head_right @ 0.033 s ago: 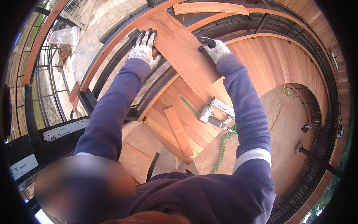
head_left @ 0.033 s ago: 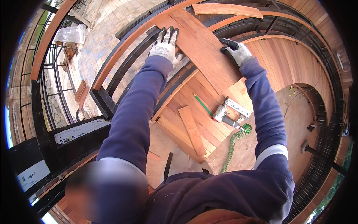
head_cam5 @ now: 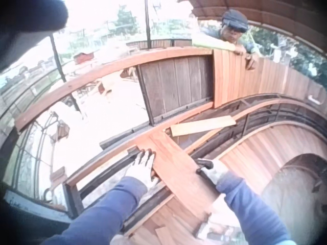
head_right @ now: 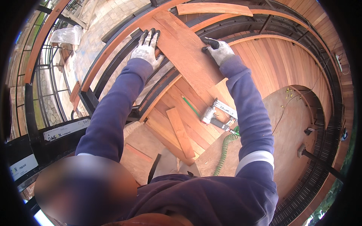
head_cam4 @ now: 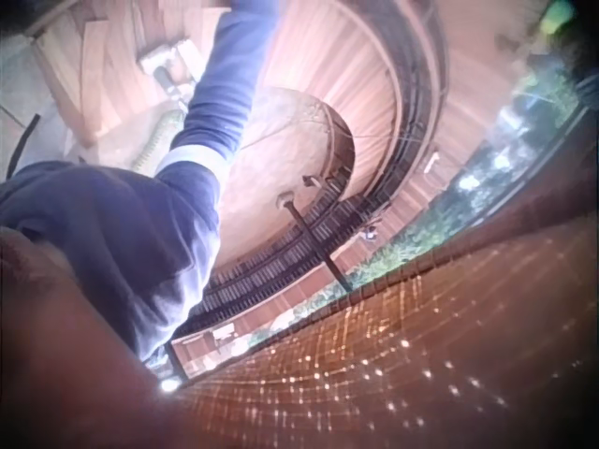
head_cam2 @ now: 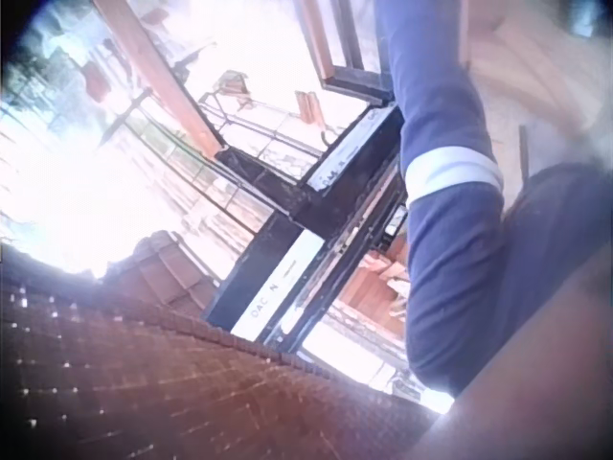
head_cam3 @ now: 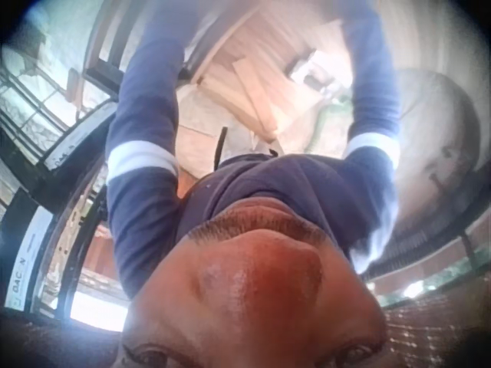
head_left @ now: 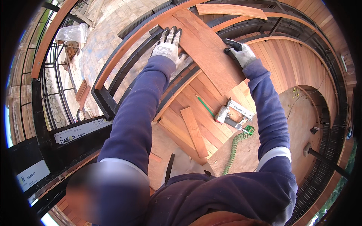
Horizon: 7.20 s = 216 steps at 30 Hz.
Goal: The person fits wooden planks into a curved metal frame on a circular deck. They adjust the planks by hand and use a spirit level to check alignment before continuing to place additional planks.
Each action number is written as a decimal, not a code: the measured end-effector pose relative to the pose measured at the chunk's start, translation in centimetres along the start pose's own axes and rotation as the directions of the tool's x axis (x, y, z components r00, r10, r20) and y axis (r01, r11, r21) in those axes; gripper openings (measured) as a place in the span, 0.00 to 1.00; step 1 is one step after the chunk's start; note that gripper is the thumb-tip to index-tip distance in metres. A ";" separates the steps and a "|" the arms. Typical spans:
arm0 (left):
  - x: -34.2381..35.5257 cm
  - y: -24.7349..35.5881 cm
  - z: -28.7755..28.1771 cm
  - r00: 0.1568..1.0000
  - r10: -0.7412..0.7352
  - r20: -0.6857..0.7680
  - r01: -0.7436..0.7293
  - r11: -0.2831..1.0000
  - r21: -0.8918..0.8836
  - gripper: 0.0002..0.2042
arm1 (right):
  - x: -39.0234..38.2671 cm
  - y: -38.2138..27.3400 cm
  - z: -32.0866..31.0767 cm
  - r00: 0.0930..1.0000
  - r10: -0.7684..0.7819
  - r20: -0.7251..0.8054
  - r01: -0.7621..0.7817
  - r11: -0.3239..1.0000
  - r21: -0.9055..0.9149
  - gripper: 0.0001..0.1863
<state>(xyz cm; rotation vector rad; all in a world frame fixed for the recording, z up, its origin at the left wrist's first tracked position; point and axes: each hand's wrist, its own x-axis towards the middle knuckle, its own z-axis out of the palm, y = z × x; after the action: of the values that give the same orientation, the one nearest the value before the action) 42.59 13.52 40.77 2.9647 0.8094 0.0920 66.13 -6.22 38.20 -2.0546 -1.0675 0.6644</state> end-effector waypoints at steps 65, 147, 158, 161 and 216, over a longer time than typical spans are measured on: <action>-0.5 -1.2 0.8 0.995 0.077 -0.061 -0.075 0.996 0.045 0.39 | -9.4 10.0 22.8 0.871 0.160 -0.465 0.017 0.935 0.355 0.27; 0.2 -2.7 2.0 0.964 0.062 -0.259 -0.123 0.966 -0.229 0.27 | 1.0 -0.3 21.7 0.938 0.110 -0.329 -0.162 0.977 -0.136 0.61; -0.2 -1.7 0.6 0.977 -0.047 -0.209 -0.015 0.957 -0.288 0.30 | 1.0 -0.2 21.4 0.920 0.170 -0.352 -0.205 0.977 -0.065 0.59; -0.4 -1.3 2.1 0.966 -0.141 -0.216 0.097 0.975 -0.201 0.29 | 1.2 0.4 21.5 0.933 0.153 -0.327 -0.173 0.984 -0.033 0.60; -0.8 0.3 0.3 0.992 -0.010 -0.128 0.011 1.000 0.005 0.38 | 5.2 5.8 28.3 0.830 -0.198 -0.521 0.289 0.952 0.099 0.21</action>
<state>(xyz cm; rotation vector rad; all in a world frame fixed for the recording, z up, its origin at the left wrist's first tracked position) 42.08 12.81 40.48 2.9852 0.8407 0.2825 51.63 5.94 15.84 -1.7545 -0.8979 0.0642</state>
